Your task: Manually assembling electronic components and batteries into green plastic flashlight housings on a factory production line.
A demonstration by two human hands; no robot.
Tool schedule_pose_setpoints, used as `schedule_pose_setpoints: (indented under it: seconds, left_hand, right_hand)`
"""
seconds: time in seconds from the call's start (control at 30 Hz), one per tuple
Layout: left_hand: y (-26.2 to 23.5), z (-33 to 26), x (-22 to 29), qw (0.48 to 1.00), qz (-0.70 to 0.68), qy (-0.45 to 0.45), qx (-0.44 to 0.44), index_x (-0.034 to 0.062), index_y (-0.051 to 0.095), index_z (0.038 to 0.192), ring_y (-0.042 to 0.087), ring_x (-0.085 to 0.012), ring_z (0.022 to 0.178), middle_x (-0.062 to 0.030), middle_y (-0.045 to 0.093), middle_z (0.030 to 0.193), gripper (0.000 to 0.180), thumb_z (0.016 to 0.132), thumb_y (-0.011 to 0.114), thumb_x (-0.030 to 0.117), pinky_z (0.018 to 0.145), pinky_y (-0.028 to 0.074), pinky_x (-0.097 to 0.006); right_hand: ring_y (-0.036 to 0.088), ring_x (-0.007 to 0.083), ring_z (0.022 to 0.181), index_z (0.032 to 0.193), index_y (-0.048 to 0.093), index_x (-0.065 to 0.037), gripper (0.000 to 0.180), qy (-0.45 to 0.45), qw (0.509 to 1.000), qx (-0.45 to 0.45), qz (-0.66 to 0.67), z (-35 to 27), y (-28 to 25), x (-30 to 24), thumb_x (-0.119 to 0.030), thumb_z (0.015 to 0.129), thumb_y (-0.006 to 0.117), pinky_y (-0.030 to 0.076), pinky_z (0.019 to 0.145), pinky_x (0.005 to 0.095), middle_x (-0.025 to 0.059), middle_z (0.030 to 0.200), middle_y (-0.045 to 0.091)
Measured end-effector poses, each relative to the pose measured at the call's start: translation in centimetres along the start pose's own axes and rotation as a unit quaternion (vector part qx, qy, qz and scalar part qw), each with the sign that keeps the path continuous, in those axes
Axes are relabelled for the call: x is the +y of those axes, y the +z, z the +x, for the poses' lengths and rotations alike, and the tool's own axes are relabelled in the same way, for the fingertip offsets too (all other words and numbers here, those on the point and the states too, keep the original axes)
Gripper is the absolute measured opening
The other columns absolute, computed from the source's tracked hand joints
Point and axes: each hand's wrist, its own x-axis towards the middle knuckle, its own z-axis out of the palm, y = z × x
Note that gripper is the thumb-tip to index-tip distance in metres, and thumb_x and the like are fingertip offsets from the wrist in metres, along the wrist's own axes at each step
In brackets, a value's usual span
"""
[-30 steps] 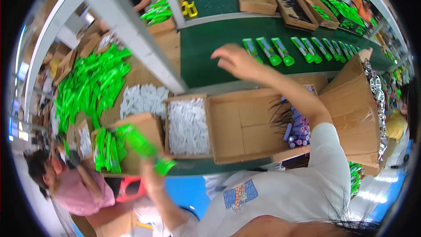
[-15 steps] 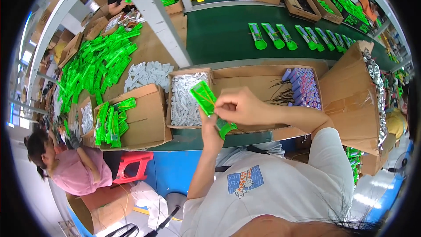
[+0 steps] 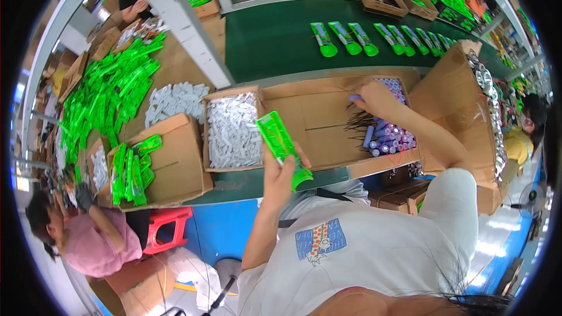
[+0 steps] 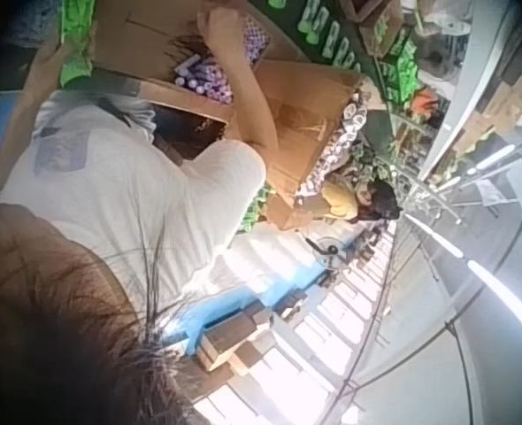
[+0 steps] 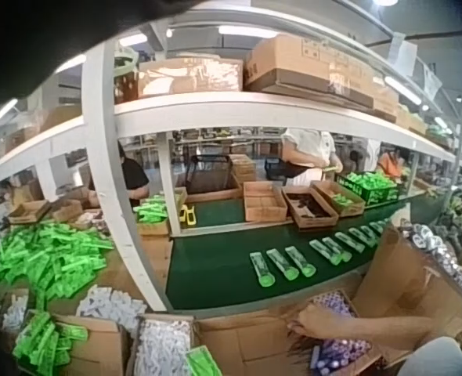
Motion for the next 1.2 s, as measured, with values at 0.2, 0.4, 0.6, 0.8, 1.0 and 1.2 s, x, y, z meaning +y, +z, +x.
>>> schedule_pose_setpoints:
  seconds: [0.2, 0.4, 0.6, 0.8, 1.0, 1.2]
  left_hand:
    - [1.6, 0.1, -2.1, 0.998, 0.050, 0.035, -0.018, 0.0070, 0.026, 0.127, 0.056, -0.0148, 0.076, -0.0091, 0.050, 0.100, 0.040, 0.092, 0.040, -0.006, 0.066, 0.052, -0.030]
    - [0.5, -0.4, -1.1, 0.996, 0.071, 0.035, 0.034, 0.0076, 0.020, 0.133, 0.056, -0.0144, 0.077, -0.0101, 0.049, 0.103, 0.050, 0.090, 0.043, -0.006, 0.066, 0.052, -0.029]
    - [-4.4, -1.7, 1.5, 0.970, -0.209, -0.019, 0.122, 0.0100, 0.031, 0.125, 0.054, -0.0189, 0.074, -0.0101, 0.049, 0.099, 0.050, 0.080, 0.051, 0.001, 0.066, 0.051, -0.035]
    - [-8.4, -4.5, 1.8, 0.947, -0.259, 0.065, 0.176, 0.0139, 0.037, 0.127, 0.052, -0.0220, 0.082, -0.0091, 0.050, 0.104, 0.052, 0.078, 0.055, 0.011, 0.075, 0.048, -0.040]
    - [-6.7, -5.4, 0.7, 0.943, -0.276, 0.046, 0.179, 0.0116, 0.037, 0.126, 0.052, -0.0224, 0.082, -0.0101, 0.050, 0.103, 0.050, 0.078, 0.051, 0.007, 0.075, 0.048, -0.041]
    - [-6.2, -5.5, 0.5, 0.944, -0.278, 0.027, 0.175, 0.0099, 0.036, 0.124, 0.052, -0.0225, 0.082, -0.0111, 0.050, 0.104, 0.048, 0.078, 0.049, 0.006, 0.075, 0.048, -0.041]
  right_hand:
    - [0.063, 0.0124, 0.082, 0.100, 0.060, 0.000, 0.022, -0.081, 0.686, -0.109, 0.714, -0.4, -4.7, -11.6, -0.014, 0.086, 0.071, 0.053, 0.074, 0.0267, 0.0076, 0.093, 0.065]
    - [0.062, 0.0091, 0.072, 0.093, 0.054, -0.002, 0.025, -0.042, 0.694, -0.227, 0.682, 1.5, -5.4, -14.7, -0.017, 0.086, 0.073, 0.054, 0.057, 0.0220, 0.0045, 0.083, 0.062]
    - [0.060, 0.0075, 0.061, 0.087, 0.054, -0.004, 0.028, -0.189, 0.701, -0.281, 0.628, 8.5, -3.8, -20.2, -0.023, 0.085, 0.074, 0.049, 0.047, 0.0233, 0.0036, 0.075, 0.060]
    - [0.062, 0.0307, 0.080, 0.078, 0.061, -0.004, 0.008, -0.507, 0.841, 0.003, 0.187, 16.3, 0.8, -24.5, -0.007, 0.072, 0.065, 0.050, 0.062, 0.0407, 0.0097, 0.084, 0.058]
    - [0.060, 0.0325, 0.072, 0.070, 0.055, -0.002, 0.008, -0.536, 0.809, 0.085, 0.228, 15.4, 0.8, -23.8, -0.007, 0.073, 0.060, 0.049, 0.060, 0.0433, 0.0116, 0.079, 0.057]
    - [0.061, 0.0315, 0.072, 0.079, 0.060, -0.003, 0.005, -0.582, 0.782, 0.106, 0.195, 17.0, 2.8, -24.3, -0.007, 0.077, 0.061, 0.047, 0.061, 0.0411, 0.0117, 0.074, 0.059]
